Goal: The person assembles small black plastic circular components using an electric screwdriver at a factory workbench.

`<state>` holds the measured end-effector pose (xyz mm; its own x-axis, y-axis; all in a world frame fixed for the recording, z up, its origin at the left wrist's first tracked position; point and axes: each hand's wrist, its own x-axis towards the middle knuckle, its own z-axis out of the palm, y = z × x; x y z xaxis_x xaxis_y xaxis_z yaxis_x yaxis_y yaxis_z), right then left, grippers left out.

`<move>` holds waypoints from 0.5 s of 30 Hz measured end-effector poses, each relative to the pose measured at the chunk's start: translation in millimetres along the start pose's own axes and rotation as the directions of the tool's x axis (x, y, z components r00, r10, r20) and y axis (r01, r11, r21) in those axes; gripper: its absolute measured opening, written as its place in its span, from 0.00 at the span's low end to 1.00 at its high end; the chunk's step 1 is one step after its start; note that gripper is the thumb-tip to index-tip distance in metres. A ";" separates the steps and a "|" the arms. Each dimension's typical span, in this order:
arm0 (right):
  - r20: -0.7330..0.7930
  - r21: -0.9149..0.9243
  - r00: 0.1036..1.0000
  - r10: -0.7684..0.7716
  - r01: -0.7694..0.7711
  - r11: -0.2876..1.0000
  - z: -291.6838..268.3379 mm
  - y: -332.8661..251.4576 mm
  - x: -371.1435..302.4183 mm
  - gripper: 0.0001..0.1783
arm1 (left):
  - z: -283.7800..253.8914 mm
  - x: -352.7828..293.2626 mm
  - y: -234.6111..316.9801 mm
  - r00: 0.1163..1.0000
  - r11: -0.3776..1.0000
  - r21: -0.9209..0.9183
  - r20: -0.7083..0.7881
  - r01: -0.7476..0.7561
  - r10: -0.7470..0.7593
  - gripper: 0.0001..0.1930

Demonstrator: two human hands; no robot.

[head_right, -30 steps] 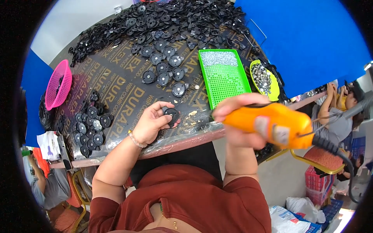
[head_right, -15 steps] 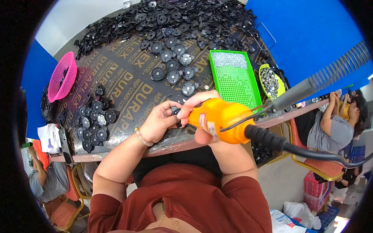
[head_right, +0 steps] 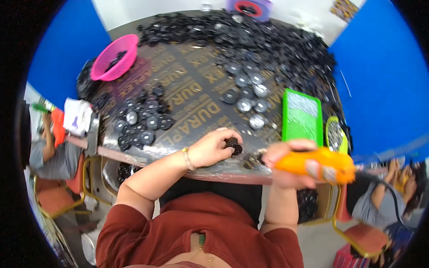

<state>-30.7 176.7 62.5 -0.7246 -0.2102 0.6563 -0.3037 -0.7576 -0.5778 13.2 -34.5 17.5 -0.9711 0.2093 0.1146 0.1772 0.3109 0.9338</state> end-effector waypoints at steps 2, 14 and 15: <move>0.002 -0.027 0.998 -0.058 0.058 0.998 -3.2 -22.2 1.1 0.47 | -33.0 -14.9 27.7 0.980 0.947 0.316 -0.170 -0.046 0.104 0.13; -0.115 -0.326 0.991 -0.063 0.022 0.945 -34.1 -39.0 -10.1 0.47 | -224.5 -85.0 17.8 0.748 0.601 0.630 -0.659 0.492 0.078 0.17; -0.117 -0.322 0.991 -0.064 0.023 0.947 -34.1 -38.6 -10.7 0.47 | -219.9 -67.8 29.0 0.763 0.626 0.629 -0.641 0.461 0.083 0.16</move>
<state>-32.3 229.2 61.2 -0.7713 -0.0877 0.6304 -0.5030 -0.5230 -0.6881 49.0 -243.5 111.4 -0.8286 -0.4091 0.3821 -0.2360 0.8743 0.4242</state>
